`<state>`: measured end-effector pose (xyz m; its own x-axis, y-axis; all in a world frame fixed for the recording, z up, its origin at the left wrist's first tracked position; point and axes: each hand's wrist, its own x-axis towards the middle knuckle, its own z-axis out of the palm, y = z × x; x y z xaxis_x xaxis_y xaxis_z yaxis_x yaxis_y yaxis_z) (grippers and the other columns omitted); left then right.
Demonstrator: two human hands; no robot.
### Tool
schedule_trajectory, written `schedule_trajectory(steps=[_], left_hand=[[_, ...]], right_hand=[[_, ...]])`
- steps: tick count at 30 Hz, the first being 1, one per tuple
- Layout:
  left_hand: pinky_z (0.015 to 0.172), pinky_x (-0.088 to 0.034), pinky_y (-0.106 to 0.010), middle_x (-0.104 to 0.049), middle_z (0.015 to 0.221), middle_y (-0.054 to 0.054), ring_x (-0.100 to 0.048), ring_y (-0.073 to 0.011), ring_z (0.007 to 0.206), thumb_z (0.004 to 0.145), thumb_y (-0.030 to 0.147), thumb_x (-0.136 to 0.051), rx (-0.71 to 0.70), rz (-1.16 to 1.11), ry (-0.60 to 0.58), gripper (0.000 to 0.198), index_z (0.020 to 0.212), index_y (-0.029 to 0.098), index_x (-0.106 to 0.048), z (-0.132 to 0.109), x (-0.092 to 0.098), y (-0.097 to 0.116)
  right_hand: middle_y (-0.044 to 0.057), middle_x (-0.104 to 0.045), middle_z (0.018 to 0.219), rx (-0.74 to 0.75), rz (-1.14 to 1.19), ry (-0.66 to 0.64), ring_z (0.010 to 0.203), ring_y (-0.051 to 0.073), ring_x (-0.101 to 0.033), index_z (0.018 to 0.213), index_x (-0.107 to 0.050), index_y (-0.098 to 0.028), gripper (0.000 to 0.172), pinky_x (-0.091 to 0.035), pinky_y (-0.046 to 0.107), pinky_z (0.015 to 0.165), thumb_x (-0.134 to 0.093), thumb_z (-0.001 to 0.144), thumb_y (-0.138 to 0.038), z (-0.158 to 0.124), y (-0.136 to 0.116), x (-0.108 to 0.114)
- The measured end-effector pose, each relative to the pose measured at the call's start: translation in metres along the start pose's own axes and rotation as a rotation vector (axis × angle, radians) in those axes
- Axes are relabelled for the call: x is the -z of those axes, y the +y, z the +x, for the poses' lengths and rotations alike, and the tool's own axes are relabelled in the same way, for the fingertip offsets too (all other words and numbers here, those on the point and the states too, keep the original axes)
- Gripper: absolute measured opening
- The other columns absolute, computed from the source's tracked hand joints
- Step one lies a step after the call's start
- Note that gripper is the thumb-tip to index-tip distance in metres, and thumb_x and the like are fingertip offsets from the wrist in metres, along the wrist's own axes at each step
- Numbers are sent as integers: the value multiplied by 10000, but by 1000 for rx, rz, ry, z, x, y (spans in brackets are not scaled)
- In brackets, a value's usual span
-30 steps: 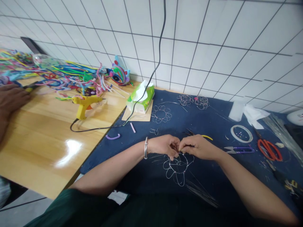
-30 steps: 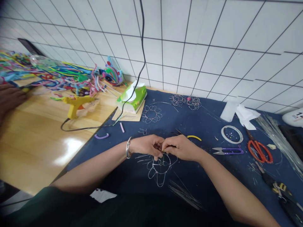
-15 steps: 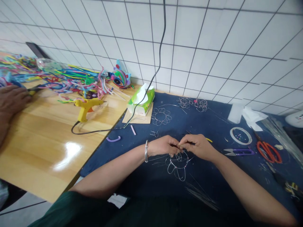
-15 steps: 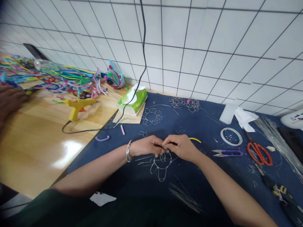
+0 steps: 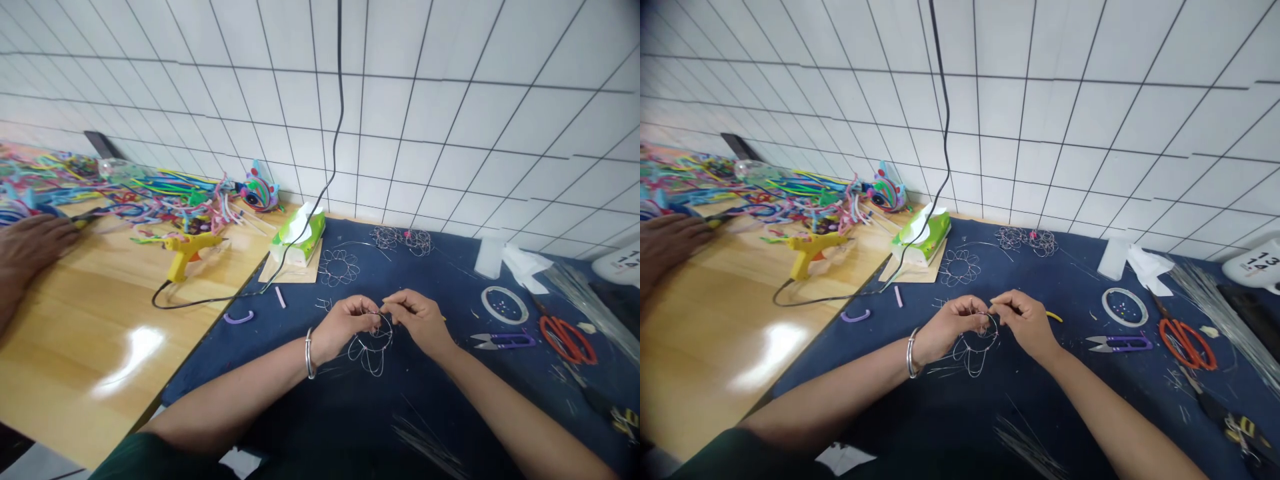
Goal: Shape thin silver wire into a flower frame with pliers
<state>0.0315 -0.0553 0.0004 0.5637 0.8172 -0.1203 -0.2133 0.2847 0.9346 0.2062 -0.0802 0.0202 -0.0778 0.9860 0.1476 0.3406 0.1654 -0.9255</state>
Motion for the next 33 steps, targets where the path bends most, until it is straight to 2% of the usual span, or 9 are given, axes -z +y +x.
schedule_trajectory(steps=[4, 12, 25, 33], left_hand=[[599, -419, -218, -563, 698, 0, -508, -73, 608, 702, 229, -662, -58, 23, 18, 167, 789, 112, -582, 0, -1, 3], [600, -406, -228, -584, 697, -19, -512, -84, 605, 712, 243, -646, -36, 201, -29, 162, 779, 107, -589, 0, 6, 1], [578, -385, -216, -541, 671, 5, -466, -73, 586, 727, 264, -633, -67, 140, -62, 190, 826, 122, -553, 0, 2, 6], [591, -358, -215, -522, 652, 8, -445, -76, 595, 746, 285, -617, -118, 229, -12, 173, 747, 118, -574, 0, 4, 6]], right_hand=[[-11, -630, 736, -15, 27, 13, 559, 87, -522, 875, -608, -215, 131, -421, 230, 543, -523, 801, -281, 0, 1, 1], [-11, -623, 721, -19, -21, -33, 582, 94, -533, 858, -625, -217, 120, -426, 233, 569, -549, 786, -275, -2, -4, 0], [-21, -603, 679, -11, 35, -5, 575, 90, -521, 848, -624, -210, 111, -425, 230, 568, -551, 785, -266, -2, -3, -1], [-12, -616, 689, -15, 46, 24, 563, 93, -525, 850, -623, -210, 130, -438, 241, 568, -550, 790, -299, -2, -6, -2]])
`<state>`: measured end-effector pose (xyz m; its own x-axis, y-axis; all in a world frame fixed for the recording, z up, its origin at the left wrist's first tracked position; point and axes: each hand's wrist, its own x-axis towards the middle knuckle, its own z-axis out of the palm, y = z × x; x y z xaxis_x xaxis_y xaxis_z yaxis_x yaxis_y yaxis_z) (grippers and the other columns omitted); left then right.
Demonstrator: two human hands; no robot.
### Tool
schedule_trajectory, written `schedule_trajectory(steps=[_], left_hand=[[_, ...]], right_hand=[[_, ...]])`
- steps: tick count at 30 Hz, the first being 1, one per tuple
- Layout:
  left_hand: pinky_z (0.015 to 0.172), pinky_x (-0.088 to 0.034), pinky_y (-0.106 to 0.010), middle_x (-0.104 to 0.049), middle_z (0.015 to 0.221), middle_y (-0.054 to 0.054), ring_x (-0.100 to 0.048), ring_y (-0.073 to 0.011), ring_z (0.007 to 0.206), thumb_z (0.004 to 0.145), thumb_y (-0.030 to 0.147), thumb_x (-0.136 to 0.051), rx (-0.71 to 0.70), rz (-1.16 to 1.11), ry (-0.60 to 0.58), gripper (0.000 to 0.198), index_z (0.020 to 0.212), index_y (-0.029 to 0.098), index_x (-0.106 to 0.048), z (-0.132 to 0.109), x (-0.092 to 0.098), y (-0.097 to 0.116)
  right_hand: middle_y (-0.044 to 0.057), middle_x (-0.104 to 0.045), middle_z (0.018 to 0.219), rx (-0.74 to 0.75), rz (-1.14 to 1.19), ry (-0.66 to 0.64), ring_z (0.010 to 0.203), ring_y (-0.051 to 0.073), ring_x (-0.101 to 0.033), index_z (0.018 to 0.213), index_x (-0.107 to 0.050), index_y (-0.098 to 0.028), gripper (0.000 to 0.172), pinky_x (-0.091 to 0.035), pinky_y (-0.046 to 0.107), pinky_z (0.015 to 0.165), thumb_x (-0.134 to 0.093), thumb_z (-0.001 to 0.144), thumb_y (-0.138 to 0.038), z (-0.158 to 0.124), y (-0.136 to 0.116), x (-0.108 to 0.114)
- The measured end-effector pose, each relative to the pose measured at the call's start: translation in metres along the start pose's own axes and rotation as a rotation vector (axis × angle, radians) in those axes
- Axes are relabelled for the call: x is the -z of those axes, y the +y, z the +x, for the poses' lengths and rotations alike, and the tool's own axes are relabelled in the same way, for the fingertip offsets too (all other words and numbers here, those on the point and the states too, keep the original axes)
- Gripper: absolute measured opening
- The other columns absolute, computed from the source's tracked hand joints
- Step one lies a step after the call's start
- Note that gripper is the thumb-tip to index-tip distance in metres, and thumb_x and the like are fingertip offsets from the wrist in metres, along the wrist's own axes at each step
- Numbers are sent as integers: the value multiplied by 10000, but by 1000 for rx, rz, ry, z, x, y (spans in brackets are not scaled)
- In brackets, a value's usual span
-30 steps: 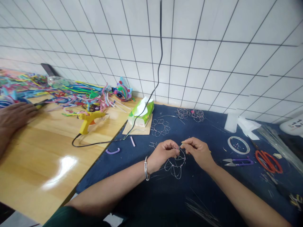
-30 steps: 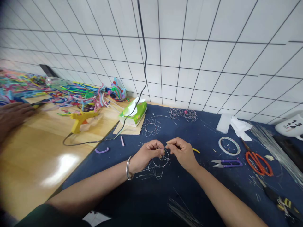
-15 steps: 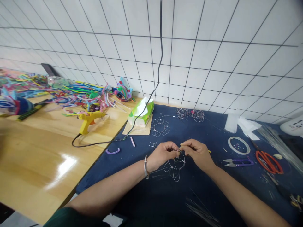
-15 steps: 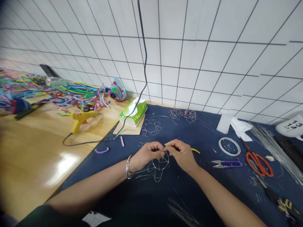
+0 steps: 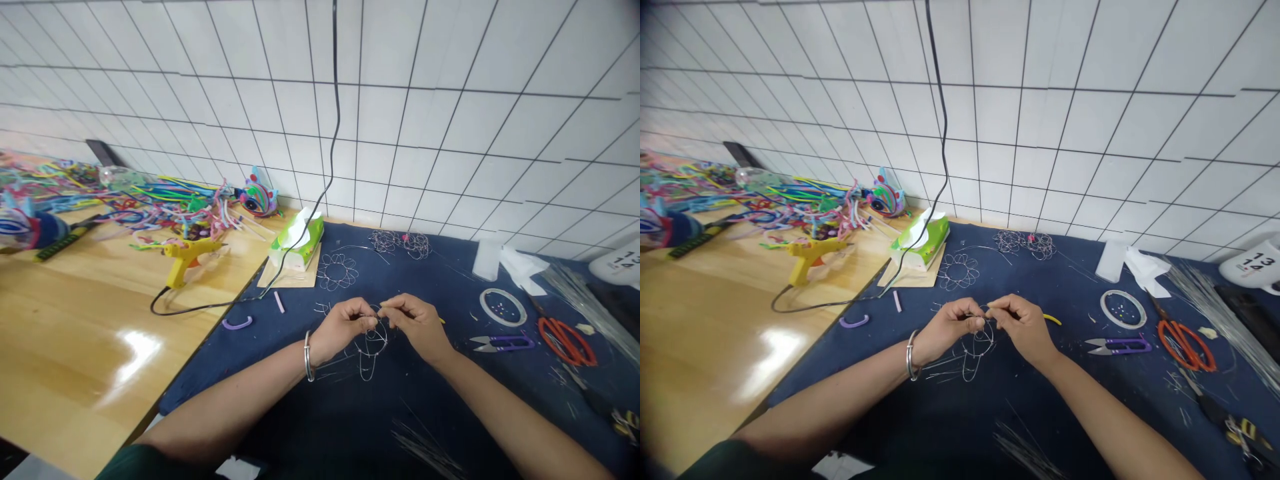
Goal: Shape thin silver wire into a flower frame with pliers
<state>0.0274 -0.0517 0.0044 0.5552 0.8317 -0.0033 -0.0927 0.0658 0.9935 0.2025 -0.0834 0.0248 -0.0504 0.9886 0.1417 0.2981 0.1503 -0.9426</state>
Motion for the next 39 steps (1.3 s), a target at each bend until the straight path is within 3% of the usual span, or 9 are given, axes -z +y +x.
schedule_trajectory(steps=[16, 24, 39], left_hand=[[575, -356, -210, -536, 664, 12, -445, -62, 570, 720, 261, -640, 37, -147, 102, 163, 785, 120, -592, -1, -7, -6], [501, -353, -186, -511, 583, 31, -445, -50, 507, 679, 220, -681, 127, -338, 93, 154, 730, 125, -571, -2, -8, -5], [544, -413, -207, -494, 609, 37, -480, -55, 539, 684, 230, -692, 290, -579, 76, 170, 756, 153, -558, -5, -11, -8]], right_hand=[[-7, -613, 689, 37, -5, 36, 586, 102, -535, 853, -629, -210, 161, -432, 247, 582, -538, 798, -330, -3, 0, -3], [-24, -575, 632, 20, 9, -12, 576, 101, -520, 858, -634, -221, 132, -421, 234, 553, -554, 791, -303, -2, 2, -2], [1, -620, 728, 42, 0, 19, 645, 123, -555, 859, -642, -226, 149, -454, 256, 595, -567, 780, -328, -4, 3, -6]])
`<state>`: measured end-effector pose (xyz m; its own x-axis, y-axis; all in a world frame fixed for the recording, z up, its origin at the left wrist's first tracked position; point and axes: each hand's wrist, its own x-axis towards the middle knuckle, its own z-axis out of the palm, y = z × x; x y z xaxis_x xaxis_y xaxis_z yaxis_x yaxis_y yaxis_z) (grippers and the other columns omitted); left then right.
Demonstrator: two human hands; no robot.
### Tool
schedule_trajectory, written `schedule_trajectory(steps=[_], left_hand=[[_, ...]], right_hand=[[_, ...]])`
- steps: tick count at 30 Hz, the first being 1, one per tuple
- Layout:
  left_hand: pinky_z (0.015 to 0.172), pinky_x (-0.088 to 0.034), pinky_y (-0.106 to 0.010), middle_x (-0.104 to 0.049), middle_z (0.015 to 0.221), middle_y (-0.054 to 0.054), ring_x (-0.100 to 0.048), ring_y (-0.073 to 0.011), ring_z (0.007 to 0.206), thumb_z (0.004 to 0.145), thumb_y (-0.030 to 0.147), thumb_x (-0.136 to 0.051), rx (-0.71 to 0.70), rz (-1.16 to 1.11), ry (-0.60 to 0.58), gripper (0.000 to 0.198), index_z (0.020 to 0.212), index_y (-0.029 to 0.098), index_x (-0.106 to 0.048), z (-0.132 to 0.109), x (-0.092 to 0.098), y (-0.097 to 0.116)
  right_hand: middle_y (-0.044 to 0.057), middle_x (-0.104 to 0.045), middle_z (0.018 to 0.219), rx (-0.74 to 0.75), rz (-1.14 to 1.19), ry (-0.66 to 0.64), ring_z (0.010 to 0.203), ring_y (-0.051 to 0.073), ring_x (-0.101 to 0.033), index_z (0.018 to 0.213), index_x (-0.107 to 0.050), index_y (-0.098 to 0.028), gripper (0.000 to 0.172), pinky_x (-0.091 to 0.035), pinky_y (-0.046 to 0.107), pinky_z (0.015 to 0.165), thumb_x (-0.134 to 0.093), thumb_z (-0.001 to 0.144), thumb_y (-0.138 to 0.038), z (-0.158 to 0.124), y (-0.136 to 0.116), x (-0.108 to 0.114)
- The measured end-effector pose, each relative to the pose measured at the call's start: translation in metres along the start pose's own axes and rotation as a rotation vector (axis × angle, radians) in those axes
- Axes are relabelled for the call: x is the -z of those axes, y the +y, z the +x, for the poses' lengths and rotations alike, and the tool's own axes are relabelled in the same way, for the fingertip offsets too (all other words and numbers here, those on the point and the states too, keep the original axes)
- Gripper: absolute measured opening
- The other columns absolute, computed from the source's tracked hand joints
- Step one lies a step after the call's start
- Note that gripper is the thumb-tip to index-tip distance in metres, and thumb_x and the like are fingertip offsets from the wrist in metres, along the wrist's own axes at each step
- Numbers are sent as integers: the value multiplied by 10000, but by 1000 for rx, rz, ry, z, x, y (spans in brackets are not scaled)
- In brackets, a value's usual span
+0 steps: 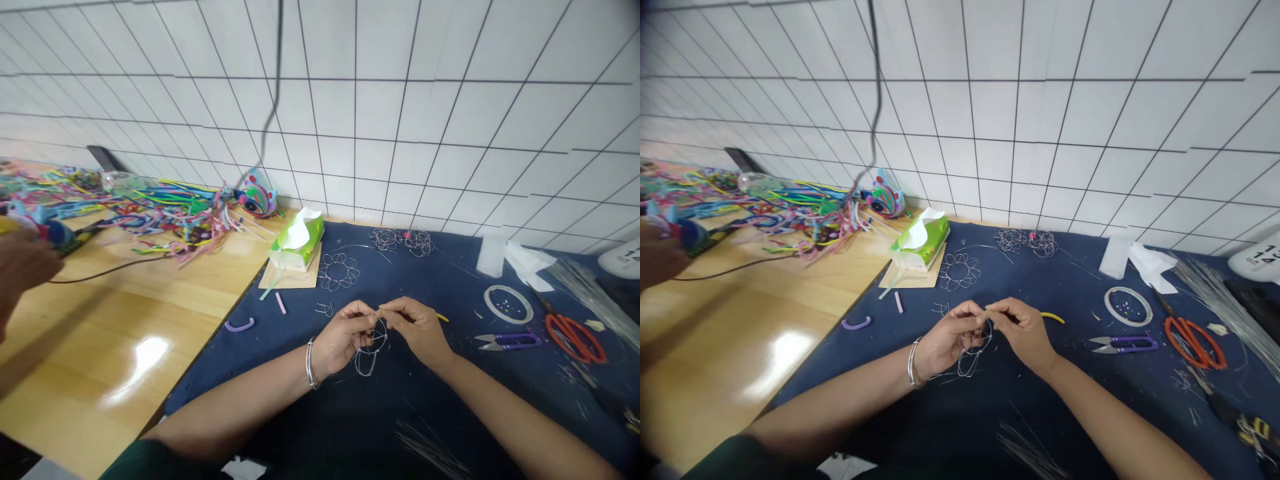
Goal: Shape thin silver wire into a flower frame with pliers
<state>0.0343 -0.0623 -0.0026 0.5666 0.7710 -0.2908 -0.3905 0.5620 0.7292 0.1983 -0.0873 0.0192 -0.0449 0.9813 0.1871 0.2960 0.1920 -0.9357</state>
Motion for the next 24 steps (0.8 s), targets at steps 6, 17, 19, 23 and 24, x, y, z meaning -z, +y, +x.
schedule_trajectory(steps=[6, 17, 19, 23, 24], left_hand=[[571, -413, -206, -506, 649, 21, -489, -59, 584, 692, 246, -692, -27, 10, -31, 180, 786, 141, -579, 0, 0, 0], [560, -399, -206, -523, 660, 18, -468, -44, 541, 662, 216, -705, -18, 194, -39, 200, 796, 129, -584, 4, 4, 6], [548, -386, -202, -530, 656, 14, -466, -44, 536, 650, 210, -710, -17, 269, -51, 208, 794, 120, -591, 5, 7, 9], [551, -381, -202, -532, 678, 11, -479, -54, 568, 649, 226, -714, -42, 311, -50, 220, 797, 122, -588, 5, 8, 11], [556, -384, -205, -528, 670, 14, -479, -56, 571, 651, 233, -713, -49, 312, -50, 220, 793, 123, -586, 6, 8, 11]], right_hand=[[9, -634, 771, 9, 14, 6, 637, 119, -553, 874, -634, -228, 142, -459, 266, 603, -560, 791, -316, -1, 1, 1], [9, -636, 766, 8, 24, 12, 608, 109, -528, 871, -635, -224, 134, -438, 250, 572, -561, 794, -307, -2, 1, 0], [9, -637, 755, -2, 31, 4, 597, 108, -524, 867, -634, -225, 136, -438, 250, 564, -561, 795, -313, -2, 2, 0], [9, -643, 763, 8, 48, 13, 598, 106, -529, 870, -634, -223, 139, -446, 254, 577, -562, 794, -316, -1, 2, 0], [10, -645, 770, 11, 51, 15, 599, 106, -532, 872, -633, -222, 142, -447, 255, 578, -562, 794, -316, -1, 1, 0]])
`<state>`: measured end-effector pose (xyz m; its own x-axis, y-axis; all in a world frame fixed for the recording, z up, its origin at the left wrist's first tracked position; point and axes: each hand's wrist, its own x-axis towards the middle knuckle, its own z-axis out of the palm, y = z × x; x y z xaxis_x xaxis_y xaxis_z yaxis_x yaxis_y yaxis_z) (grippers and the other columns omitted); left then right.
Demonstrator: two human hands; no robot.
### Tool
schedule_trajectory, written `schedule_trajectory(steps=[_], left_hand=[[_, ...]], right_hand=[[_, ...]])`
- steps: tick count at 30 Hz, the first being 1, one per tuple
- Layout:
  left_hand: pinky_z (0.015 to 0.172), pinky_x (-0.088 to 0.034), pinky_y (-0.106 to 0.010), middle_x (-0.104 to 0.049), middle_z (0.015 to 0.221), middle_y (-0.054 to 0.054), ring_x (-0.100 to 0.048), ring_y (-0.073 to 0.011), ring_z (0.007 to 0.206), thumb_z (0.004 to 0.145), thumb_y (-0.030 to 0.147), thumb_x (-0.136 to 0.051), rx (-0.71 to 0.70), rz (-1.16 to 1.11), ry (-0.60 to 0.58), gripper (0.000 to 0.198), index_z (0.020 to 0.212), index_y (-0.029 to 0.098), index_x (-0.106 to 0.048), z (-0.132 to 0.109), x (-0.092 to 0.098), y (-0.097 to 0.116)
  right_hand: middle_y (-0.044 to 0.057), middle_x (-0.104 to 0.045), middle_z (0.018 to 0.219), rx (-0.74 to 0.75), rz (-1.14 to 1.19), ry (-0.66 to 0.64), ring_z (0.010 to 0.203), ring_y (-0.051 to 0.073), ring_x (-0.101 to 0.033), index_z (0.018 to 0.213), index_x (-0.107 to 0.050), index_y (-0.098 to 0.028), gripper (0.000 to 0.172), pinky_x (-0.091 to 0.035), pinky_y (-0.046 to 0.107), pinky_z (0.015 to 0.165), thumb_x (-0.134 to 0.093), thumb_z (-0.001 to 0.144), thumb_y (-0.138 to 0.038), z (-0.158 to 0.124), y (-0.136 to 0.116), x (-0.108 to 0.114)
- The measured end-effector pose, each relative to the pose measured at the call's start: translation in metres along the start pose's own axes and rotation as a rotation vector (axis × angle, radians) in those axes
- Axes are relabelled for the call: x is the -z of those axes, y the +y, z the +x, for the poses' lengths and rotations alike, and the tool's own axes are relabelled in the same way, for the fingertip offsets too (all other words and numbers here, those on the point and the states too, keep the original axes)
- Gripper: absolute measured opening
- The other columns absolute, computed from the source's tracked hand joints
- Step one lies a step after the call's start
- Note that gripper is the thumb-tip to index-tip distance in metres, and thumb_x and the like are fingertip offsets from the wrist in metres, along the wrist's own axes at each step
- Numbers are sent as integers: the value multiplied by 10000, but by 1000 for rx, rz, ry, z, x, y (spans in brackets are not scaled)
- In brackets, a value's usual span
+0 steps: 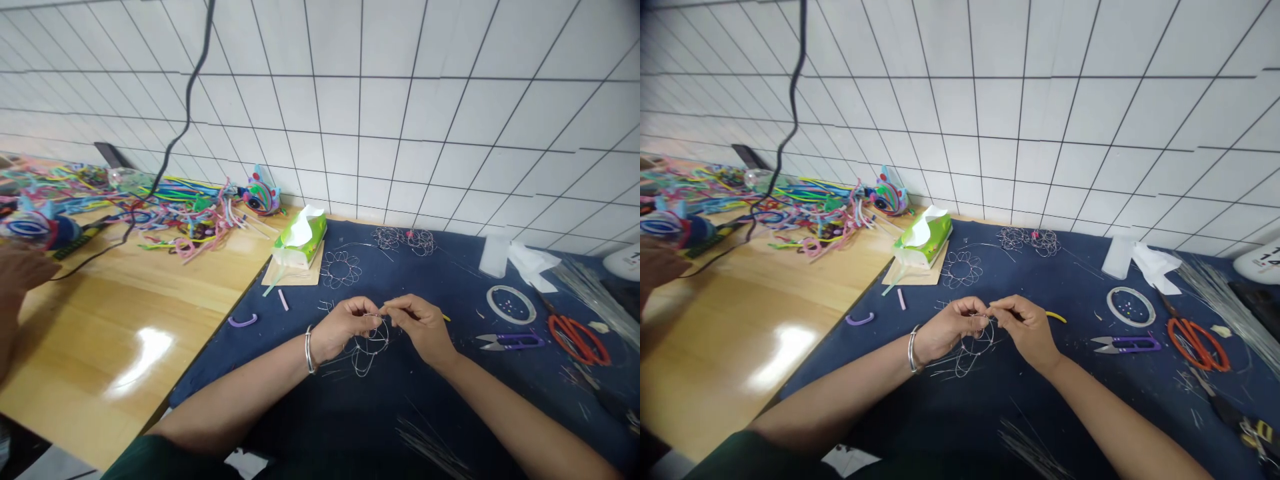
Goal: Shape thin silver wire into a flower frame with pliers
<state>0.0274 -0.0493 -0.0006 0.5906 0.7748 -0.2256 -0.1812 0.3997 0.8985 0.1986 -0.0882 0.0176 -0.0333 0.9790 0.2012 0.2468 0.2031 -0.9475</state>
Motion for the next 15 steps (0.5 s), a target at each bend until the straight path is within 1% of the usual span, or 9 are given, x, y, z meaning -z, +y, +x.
schedule_trajectory(steps=[4, 8, 15], left_hand=[[556, -383, -209, -516, 633, 26, -471, -58, 558, 665, 243, -705, -25, 10, -12, 201, 752, 123, -568, 0, 0, -1], [544, -374, -202, -526, 634, 26, -470, -58, 557, 664, 228, -703, -55, 15, -15, 191, 726, 122, -558, 0, 1, -1], [549, -361, -200, -527, 609, 28, -461, -54, 548, 669, 193, -691, -102, 29, -18, 155, 689, 113, -560, 0, 0, -2]], right_hand=[[14, -648, 780, 8, 7, -4, 599, 106, -535, 876, -633, -217, 145, -441, 253, 560, -563, 794, -314, 1, 0, 1], [9, -643, 767, 9, 14, -12, 594, 101, -529, 867, -633, -218, 129, -440, 257, 575, -568, 792, -301, 0, 2, 1], [11, -640, 764, -59, 41, -67, 575, 97, -515, 886, -611, -210, 140, -420, 245, 526, -558, 795, -302, 3, 1, 5]])
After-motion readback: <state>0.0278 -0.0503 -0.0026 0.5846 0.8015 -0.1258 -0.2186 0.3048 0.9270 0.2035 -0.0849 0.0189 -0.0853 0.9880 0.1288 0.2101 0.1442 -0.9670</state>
